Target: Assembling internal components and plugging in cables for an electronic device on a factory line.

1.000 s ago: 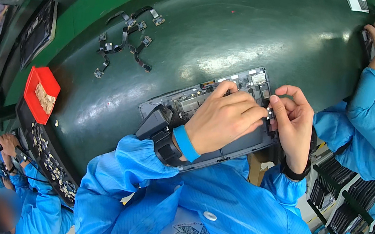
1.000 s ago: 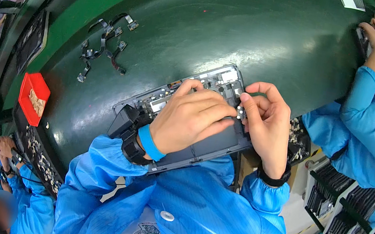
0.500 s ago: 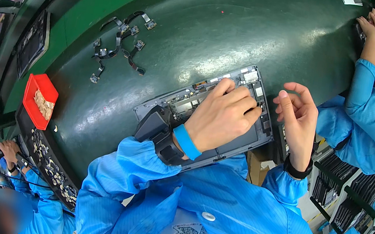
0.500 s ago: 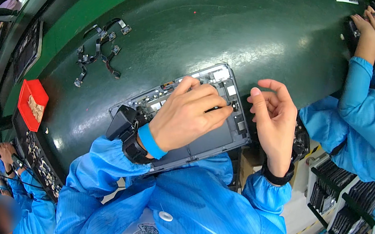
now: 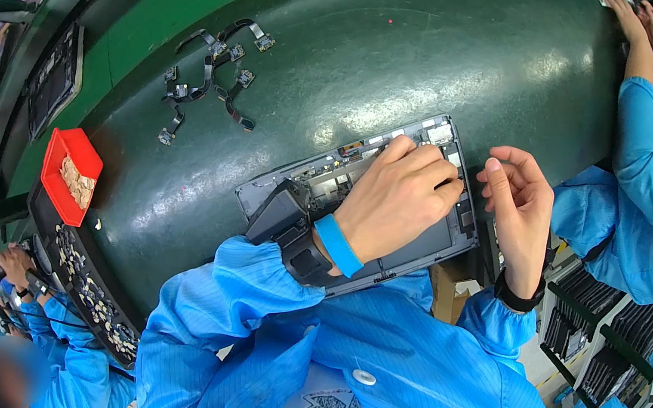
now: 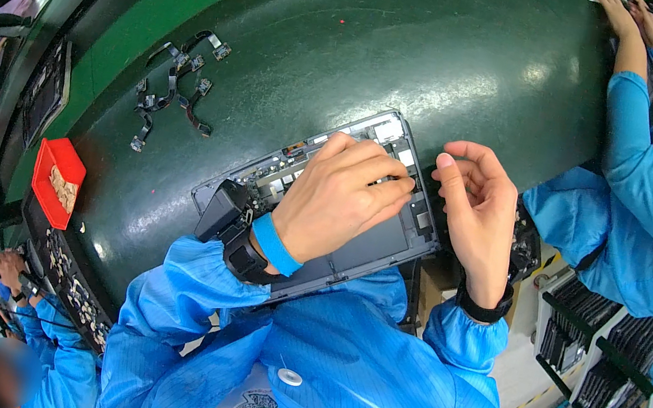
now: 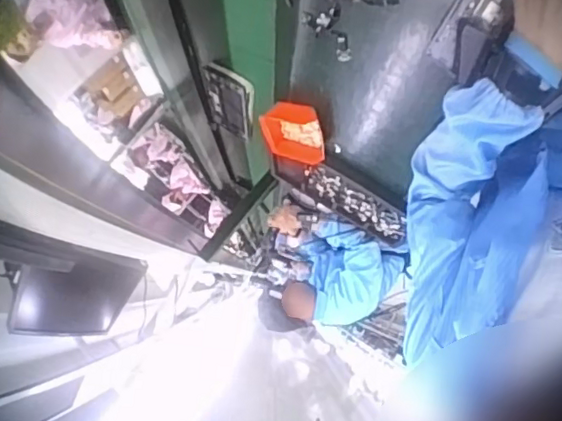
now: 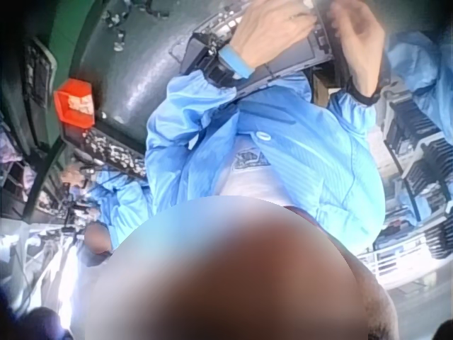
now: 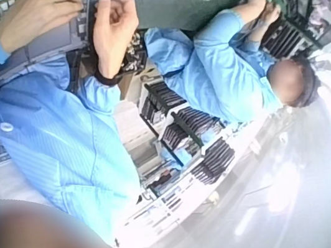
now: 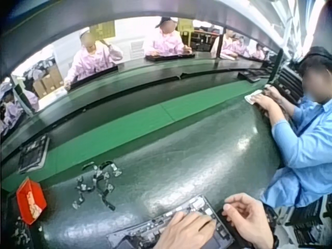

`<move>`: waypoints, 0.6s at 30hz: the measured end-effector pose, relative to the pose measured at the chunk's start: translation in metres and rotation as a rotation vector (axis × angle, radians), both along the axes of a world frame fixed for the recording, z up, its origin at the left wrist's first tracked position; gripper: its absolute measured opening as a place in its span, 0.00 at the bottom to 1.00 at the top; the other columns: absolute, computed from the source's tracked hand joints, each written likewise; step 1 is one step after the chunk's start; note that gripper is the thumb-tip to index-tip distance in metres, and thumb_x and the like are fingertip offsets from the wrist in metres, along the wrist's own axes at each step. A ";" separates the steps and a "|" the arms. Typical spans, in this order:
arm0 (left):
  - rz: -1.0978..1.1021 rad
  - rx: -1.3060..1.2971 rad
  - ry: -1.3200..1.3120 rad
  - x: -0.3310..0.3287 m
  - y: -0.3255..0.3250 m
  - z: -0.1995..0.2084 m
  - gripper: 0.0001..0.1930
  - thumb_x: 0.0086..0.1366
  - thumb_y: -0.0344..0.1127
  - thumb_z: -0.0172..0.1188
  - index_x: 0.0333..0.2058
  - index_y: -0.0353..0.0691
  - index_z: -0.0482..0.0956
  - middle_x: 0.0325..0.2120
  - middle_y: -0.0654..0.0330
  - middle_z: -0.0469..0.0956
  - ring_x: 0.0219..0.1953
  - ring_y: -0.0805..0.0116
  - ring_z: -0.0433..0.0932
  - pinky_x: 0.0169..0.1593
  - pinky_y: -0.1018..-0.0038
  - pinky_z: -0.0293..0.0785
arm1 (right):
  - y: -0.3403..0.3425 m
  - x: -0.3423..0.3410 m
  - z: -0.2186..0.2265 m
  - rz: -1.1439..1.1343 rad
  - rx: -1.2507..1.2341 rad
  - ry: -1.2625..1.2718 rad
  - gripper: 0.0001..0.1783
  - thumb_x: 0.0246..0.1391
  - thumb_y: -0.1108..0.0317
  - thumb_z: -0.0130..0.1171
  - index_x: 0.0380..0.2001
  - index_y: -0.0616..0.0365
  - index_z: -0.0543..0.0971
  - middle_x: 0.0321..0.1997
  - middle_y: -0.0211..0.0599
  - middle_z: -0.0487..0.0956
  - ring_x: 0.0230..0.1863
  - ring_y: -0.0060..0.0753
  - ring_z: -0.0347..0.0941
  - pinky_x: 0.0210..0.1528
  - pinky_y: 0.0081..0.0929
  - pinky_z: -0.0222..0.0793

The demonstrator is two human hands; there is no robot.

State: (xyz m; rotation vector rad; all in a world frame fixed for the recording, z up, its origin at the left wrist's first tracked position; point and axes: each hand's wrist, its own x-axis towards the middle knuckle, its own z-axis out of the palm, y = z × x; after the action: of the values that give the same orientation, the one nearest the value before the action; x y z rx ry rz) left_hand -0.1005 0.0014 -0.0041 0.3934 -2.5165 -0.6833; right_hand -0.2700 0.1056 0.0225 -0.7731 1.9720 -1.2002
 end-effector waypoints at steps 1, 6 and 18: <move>-0.001 0.010 -0.006 0.000 0.000 0.000 0.09 0.58 0.33 0.71 0.37 0.41 0.87 0.39 0.65 0.84 0.44 0.67 0.80 0.47 0.68 0.70 | 0.000 0.000 0.000 -0.001 -0.001 0.001 0.14 0.67 0.65 0.64 0.50 0.61 0.79 0.33 0.29 0.83 0.31 0.12 0.72 0.31 0.13 0.66; 0.003 0.115 0.070 -0.002 -0.001 -0.001 0.10 0.58 0.34 0.71 0.38 0.41 0.86 0.38 0.64 0.84 0.42 0.65 0.80 0.45 0.68 0.70 | 0.001 -0.001 0.001 -0.006 -0.008 0.008 0.14 0.67 0.65 0.64 0.49 0.63 0.80 0.32 0.29 0.83 0.31 0.13 0.73 0.31 0.14 0.66; -0.002 0.242 0.090 -0.003 -0.005 -0.001 0.10 0.58 0.34 0.72 0.39 0.40 0.87 0.36 0.61 0.86 0.39 0.62 0.81 0.43 0.67 0.72 | 0.010 -0.008 0.001 0.041 0.032 -0.009 0.12 0.69 0.64 0.62 0.40 0.65 0.82 0.27 0.27 0.81 0.24 0.12 0.70 0.27 0.15 0.63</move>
State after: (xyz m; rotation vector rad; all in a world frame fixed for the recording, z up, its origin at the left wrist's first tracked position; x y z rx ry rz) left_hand -0.1036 -0.0036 -0.0053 0.4348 -2.3569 -0.9879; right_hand -0.2776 0.1159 0.0234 -0.7870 1.9543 -1.1431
